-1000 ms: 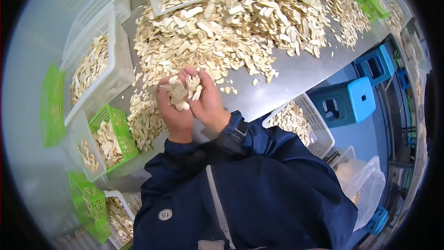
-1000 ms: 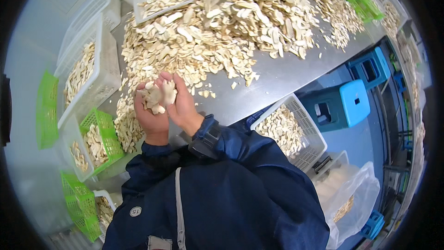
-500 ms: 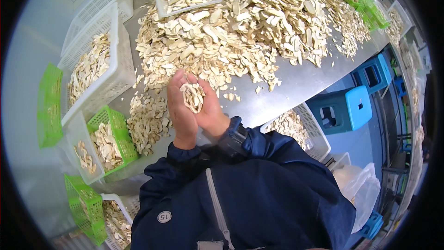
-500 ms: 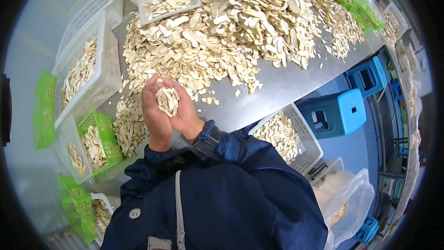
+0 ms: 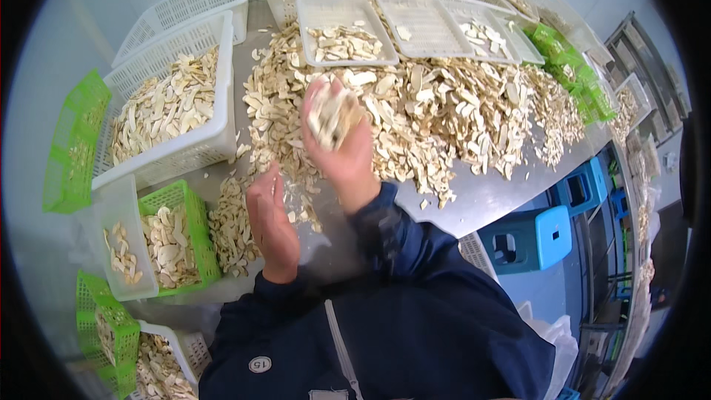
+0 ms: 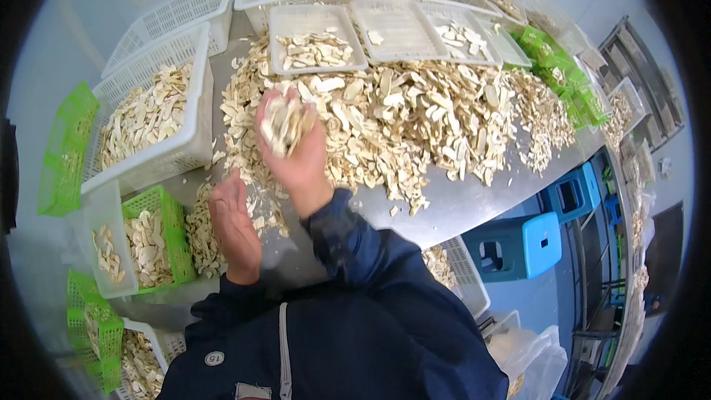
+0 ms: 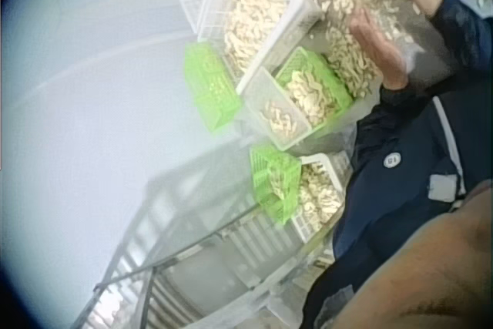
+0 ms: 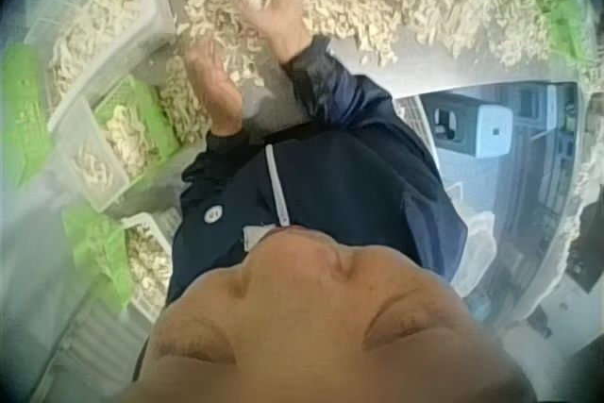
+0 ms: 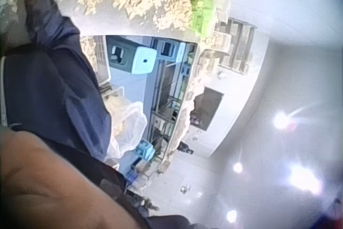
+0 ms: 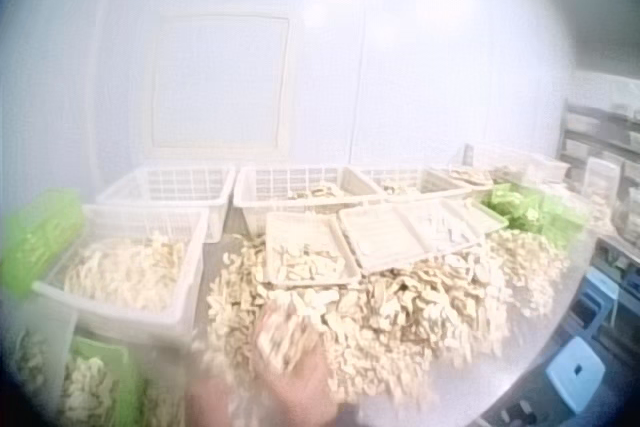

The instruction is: The person sorts dried food slices by hand, moving them from a large pile on a metal table into various plastic trays and baskets.

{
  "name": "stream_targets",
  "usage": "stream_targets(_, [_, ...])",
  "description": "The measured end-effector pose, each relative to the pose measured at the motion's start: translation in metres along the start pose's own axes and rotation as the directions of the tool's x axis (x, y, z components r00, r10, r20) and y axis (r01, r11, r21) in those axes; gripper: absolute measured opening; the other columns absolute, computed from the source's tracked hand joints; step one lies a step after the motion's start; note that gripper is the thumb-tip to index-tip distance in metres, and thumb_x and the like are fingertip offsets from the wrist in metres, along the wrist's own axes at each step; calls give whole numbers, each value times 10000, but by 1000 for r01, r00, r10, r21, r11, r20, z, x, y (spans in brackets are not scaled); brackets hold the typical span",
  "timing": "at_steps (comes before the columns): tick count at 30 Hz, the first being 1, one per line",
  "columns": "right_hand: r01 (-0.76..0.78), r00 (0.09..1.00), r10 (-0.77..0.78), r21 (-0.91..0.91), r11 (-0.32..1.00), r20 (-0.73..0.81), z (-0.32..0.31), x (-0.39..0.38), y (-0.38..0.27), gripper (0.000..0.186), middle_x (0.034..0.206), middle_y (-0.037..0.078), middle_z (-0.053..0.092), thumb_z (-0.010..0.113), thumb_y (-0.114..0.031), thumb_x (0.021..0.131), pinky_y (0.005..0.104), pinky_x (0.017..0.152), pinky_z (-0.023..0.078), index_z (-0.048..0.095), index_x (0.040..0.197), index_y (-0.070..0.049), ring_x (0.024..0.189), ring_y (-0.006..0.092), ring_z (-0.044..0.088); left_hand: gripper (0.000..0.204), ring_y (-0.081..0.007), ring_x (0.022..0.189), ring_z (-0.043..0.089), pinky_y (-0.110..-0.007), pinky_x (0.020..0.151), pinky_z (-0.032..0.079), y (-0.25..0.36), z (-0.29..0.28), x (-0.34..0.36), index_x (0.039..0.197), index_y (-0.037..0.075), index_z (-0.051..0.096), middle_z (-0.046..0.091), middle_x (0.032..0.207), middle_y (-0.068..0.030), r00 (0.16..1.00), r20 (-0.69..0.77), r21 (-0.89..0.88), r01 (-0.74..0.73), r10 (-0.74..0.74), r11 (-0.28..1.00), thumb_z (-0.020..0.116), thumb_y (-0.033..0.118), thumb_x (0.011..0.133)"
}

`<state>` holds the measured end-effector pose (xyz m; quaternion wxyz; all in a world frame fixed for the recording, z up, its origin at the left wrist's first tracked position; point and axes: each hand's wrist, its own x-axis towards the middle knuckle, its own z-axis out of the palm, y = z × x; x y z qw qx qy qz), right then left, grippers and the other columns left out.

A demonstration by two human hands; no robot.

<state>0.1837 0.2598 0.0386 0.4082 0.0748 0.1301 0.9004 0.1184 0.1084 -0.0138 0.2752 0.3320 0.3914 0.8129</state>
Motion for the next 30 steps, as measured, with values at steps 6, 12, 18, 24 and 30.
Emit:
stream_targets(6, [518, 838, -436, -732, 443, 329, 112, 118, -53, 369, 1188, 151, 639, 411, -338, 1053, 365, 813, 566, 599, 1273, -109, 971, 236, 641, 297, -243, 1114, 581, -431, 1032, 449, 15, -23, -13, 1128, 20, 542, 600, 1138, -116, 963, -22, 61, 269, -268, 961, 334, 220, 1058])
stream_targets(12, [277, 844, -406, -934, -228, 349, 109, 124, -102, 545, 1370, 112, 532, 569, -285, 997, 345, 1101, 330, 440, 1454, -16, 1337, 218, 437, 263, -180, 986, 629, -344, 918, 532, 31, -53, -27, 1145, -32, 577, 625, 1059, -102, 717, 321, 283, 550, -618, 786, 435, 163, 1041])
stream_targets(18, [-175, 959, 43, -704, -689, -280, 76, -50, -66, 370, 1109, 67, 694, 621, -317, 989, 298, 900, 499, 646, 1266, -72, 1013, 141, 632, 232, -161, 969, 645, -311, 875, 541, 28, -71, -39, 1165, -1, 589, 649, 1051, -93, 338, 395, 492, 708, -854, 507, 526, 174, 1026])
stream_targets(24, [-151, 962, -9, -506, -849, -271, -5, -158, -93, 328, 982, 116, 658, 747, -145, 850, 324, 746, 533, 660, 1154, -56, 812, 226, 657, 238, -166, 916, 666, -297, 814, 559, 26, -77, -37, 1172, 3, 584, 662, 988, -111, 223, 421, 498, 753, -879, 429, 514, 183, 1033])
stream_targets(30, [-8, 986, 90, -578, -816, -141, -55, -142, -36, 363, 1057, 169, 652, 705, -133, 863, 377, 803, 554, 623, 1209, -57, 904, 313, 691, 267, -199, 929, 672, -316, 839, 567, 18, -93, -54, 1215, 10, 558, 624, 1123, -128, 416, 392, 381, 738, -820, 557, 517, 199, 1031])
